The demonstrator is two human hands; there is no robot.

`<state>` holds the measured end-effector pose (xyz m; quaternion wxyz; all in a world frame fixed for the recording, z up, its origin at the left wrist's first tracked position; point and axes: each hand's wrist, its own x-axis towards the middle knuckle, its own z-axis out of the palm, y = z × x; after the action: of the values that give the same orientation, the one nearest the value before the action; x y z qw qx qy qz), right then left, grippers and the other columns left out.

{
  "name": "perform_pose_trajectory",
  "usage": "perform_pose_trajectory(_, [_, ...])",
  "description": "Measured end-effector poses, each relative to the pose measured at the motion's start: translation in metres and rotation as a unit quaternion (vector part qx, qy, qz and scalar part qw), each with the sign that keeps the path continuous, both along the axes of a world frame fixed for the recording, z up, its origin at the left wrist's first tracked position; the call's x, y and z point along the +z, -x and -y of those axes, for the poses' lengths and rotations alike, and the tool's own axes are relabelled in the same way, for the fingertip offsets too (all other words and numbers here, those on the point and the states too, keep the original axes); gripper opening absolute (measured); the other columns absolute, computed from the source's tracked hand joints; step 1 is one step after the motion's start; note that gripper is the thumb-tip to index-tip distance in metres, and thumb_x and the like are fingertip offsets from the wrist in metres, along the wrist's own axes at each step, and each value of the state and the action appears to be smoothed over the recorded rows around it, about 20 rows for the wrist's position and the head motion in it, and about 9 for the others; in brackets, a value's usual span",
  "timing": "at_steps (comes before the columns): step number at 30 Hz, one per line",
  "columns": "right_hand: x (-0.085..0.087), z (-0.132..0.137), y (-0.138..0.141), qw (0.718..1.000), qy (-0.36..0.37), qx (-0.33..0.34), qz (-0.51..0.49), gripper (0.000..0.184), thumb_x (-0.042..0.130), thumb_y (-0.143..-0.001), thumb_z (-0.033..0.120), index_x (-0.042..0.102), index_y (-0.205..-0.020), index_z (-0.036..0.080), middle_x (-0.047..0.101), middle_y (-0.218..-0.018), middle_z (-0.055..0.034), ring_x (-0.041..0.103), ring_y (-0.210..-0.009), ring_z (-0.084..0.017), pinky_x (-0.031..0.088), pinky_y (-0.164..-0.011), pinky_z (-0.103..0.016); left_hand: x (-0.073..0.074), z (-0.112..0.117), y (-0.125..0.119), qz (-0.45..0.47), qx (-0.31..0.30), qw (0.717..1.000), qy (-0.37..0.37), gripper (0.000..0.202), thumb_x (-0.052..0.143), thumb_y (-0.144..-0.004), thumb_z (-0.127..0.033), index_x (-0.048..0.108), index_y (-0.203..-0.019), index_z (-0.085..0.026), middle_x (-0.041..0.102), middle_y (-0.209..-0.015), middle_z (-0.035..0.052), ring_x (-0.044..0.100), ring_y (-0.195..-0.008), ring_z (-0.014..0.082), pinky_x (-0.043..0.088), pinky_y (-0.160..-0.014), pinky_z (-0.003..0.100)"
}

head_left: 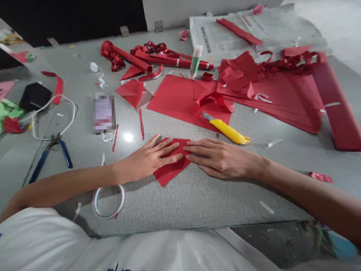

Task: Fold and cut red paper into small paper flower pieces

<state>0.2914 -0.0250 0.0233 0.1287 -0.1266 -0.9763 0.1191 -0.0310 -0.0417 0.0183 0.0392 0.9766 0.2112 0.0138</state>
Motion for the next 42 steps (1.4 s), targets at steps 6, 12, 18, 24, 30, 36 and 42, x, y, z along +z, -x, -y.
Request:
perform_pose_trajectory(6, [0.003,0.005,-0.002,1.000,-0.012,-0.001,-0.010,0.046,0.050,-0.108,0.015,0.067,-0.151,0.018,0.073,-0.148,-0.0143,0.064,-0.145,-0.027,0.053,-0.123,-0.053,-0.002,0.000,0.002,-0.016,0.018,1.000,0.007,0.076,0.050,-0.101,-0.001,0.033,-0.171,-0.025,0.048,-0.172,0.0150,0.038,-0.166,0.0330,0.029,-0.132,0.071])
perform_pose_trajectory(12, [0.004,0.010,0.006,0.998,-0.047,-0.021,-0.041,0.038,0.051,-0.109,0.018,0.073,-0.140,0.020,0.079,-0.137,-0.0120,0.071,-0.137,-0.027,0.059,-0.118,-0.051,-0.012,0.003,-0.001,0.009,0.039,0.999,-0.037,0.054,0.047,-0.108,-0.007,0.051,-0.160,-0.019,0.057,-0.165,0.0154,0.048,-0.159,0.0322,0.033,-0.132,0.065])
perform_pose_trajectory(18, [0.000,0.000,0.008,0.992,-0.095,-0.066,-0.042,0.036,0.055,-0.111,0.026,0.072,-0.141,0.015,0.080,-0.134,-0.0161,0.065,-0.144,-0.035,0.058,-0.118,-0.059,-0.002,0.006,-0.006,0.087,0.044,0.994,-0.058,0.040,0.045,-0.111,-0.011,0.063,-0.147,-0.010,0.071,-0.148,0.0175,0.068,-0.126,0.0288,0.059,-0.108,0.047])
perform_pose_trajectory(24, [0.009,0.006,0.007,0.990,-0.128,-0.026,-0.046,0.044,0.056,-0.113,0.045,0.075,-0.130,0.009,0.076,-0.140,-0.0221,0.065,-0.143,-0.035,0.060,-0.116,-0.055,-0.009,0.004,0.000,0.089,0.034,0.993,-0.067,0.044,0.046,-0.108,-0.004,0.065,-0.146,-0.016,0.071,-0.148,0.0144,0.068,-0.121,0.0268,0.062,-0.103,0.044])
perform_pose_trajectory(30, [0.005,0.034,0.024,0.986,-0.159,0.030,-0.043,0.037,0.044,-0.117,0.028,0.074,-0.129,0.009,0.081,-0.131,-0.0157,0.077,-0.125,-0.024,0.065,-0.108,-0.040,-0.009,0.012,-0.006,0.181,0.055,0.981,-0.051,0.030,0.049,-0.113,-0.013,0.064,-0.138,-0.009,0.076,-0.129,0.0164,0.070,-0.111,0.0262,0.066,-0.093,0.042])
perform_pose_trajectory(36, [0.001,0.032,0.022,0.985,-0.152,-0.013,-0.075,0.032,0.046,-0.110,0.009,0.077,-0.106,0.018,0.085,-0.102,-0.0102,0.081,-0.100,-0.022,0.069,-0.084,-0.035,-0.007,0.005,-0.005,0.230,0.047,0.972,-0.016,0.022,0.052,-0.110,-0.010,0.071,-0.122,-0.013,0.078,-0.125,0.0146,0.070,-0.103,0.0232,0.067,-0.086,0.040])
perform_pose_trajectory(42, [-0.001,0.021,0.019,0.964,-0.041,-0.232,-0.125,0.024,0.047,-0.110,0.019,0.070,-0.102,0.021,0.073,-0.076,-0.0040,0.067,-0.062,-0.017,0.057,-0.061,-0.030,-0.010,0.002,-0.004,0.237,-0.010,0.971,-0.003,0.025,0.059,-0.101,-0.004,0.073,-0.119,-0.014,0.078,-0.128,0.0144,0.066,-0.134,0.0308,0.064,-0.108,0.055])
